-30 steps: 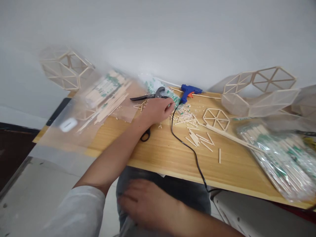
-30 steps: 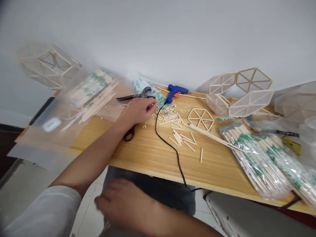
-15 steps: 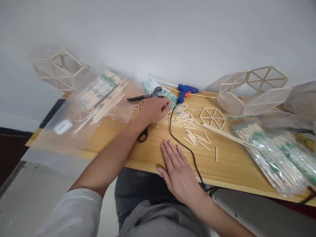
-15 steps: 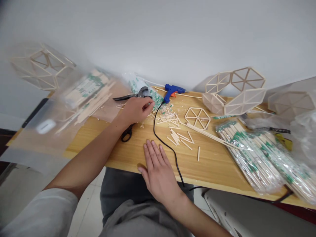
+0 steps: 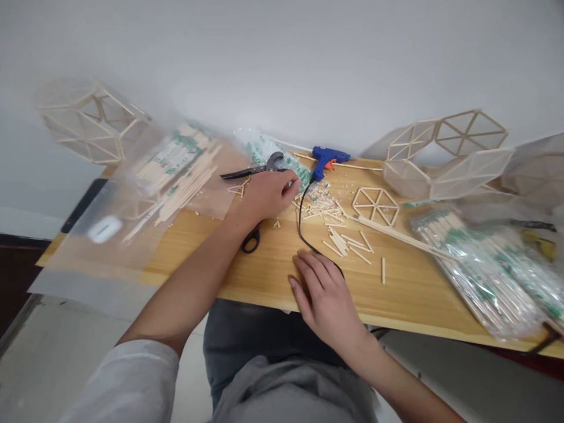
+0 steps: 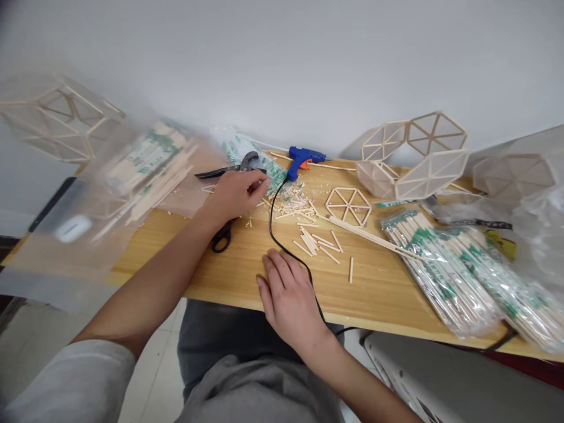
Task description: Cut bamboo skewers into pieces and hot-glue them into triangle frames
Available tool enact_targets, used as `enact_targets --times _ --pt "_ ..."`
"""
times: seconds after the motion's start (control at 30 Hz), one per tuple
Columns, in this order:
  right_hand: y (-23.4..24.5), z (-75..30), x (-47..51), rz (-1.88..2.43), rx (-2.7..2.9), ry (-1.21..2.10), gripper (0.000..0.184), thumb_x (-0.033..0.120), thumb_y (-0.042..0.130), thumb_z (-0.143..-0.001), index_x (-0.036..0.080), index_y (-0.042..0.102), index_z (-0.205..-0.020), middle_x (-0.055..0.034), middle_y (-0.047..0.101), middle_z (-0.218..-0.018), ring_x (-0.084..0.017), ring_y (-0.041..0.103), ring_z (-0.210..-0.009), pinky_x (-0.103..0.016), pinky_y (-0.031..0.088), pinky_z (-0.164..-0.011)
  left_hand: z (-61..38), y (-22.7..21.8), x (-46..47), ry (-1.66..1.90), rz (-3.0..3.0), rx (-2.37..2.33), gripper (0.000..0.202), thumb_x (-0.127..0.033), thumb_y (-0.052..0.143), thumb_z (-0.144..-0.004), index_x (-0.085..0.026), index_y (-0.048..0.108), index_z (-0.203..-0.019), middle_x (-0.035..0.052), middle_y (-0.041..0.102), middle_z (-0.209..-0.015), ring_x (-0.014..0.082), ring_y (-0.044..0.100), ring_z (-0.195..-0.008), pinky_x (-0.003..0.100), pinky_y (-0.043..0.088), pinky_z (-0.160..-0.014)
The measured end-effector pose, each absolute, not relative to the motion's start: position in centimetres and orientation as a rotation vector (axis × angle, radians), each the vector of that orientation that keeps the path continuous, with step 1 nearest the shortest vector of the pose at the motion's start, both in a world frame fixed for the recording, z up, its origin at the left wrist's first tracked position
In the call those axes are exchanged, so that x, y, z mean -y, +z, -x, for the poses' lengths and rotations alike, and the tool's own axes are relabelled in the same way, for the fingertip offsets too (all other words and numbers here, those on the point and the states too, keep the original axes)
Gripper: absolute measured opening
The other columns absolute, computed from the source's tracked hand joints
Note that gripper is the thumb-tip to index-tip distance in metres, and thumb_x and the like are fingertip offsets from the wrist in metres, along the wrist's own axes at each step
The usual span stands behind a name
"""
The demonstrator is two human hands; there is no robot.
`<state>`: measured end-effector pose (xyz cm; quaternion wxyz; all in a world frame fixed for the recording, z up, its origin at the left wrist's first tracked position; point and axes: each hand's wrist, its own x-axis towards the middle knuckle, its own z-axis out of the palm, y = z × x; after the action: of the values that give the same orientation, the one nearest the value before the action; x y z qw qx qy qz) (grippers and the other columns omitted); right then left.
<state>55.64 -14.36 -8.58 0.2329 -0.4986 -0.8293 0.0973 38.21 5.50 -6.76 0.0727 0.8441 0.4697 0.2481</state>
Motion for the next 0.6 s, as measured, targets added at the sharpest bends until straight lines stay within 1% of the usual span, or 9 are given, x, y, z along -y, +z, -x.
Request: enact_targets --times 0.1,0.2,0.47,0.6 --pt "-8.94 -55.72 14.34 1.34 2.282 0.252 0.035 0.023 0.055 -0.104 0.012 0.064 -0.136 -0.016 0.07 -0.137 -0.032 0.061 -0.13 -0.051 0.052 -0.11 -38.22 -6.82 -5.52 0.75 -2.538 -1.414 0.024 -0.032 0.05 -0.1 -0.021 0.072 -0.095 0.0025 0.072 -0.071 0.0184 0.065 -0.067 0.031 0.042 -0.066" --pt "-8.99 -55.67 14.41 1.339 2.259 0.266 0.035 0.023 0.055 -0.104 0.013 0.065 -0.136 -0.0158 0.07 -0.135 -0.031 0.061 -0.13 -0.051 0.052 -0.11 -38.24 -6.82 -5.52 0.747 -2.533 -1.42 0.024 -0.033 0.05 -0.1 -0.021 0.072 -0.095 0.0023 0.071 -0.071 0.0185 0.065 -0.067 0.031 0.042 -0.066" --pt "-8.94 -55.53 14.52 1.346 2.253 0.21 0.035 0.022 0.057 -0.103 0.008 0.063 -0.134 -0.0184 0.07 -0.132 -0.031 0.062 -0.128 -0.049 0.053 -0.109 -38.32 -6.61 -5.4 0.744 -2.524 -1.415 0.025 -0.032 0.05 -0.1 -0.021 0.072 -0.095 0.0026 0.071 -0.071 0.0182 0.063 -0.066 0.031 0.042 -0.067" --pt "-9.17 -55.52 14.52 1.352 2.252 0.219 0.036 0.023 0.055 -0.104 0.01 0.062 -0.137 -0.0183 0.07 -0.133 -0.031 0.062 -0.129 -0.05 0.053 -0.109 -38.36 -6.76 -5.4 0.751 -2.536 -1.421 0.024 -0.032 0.051 -0.099 -0.021 0.072 -0.094 0.0026 0.071 -0.072 0.0189 0.065 -0.068 0.031 0.042 -0.066"
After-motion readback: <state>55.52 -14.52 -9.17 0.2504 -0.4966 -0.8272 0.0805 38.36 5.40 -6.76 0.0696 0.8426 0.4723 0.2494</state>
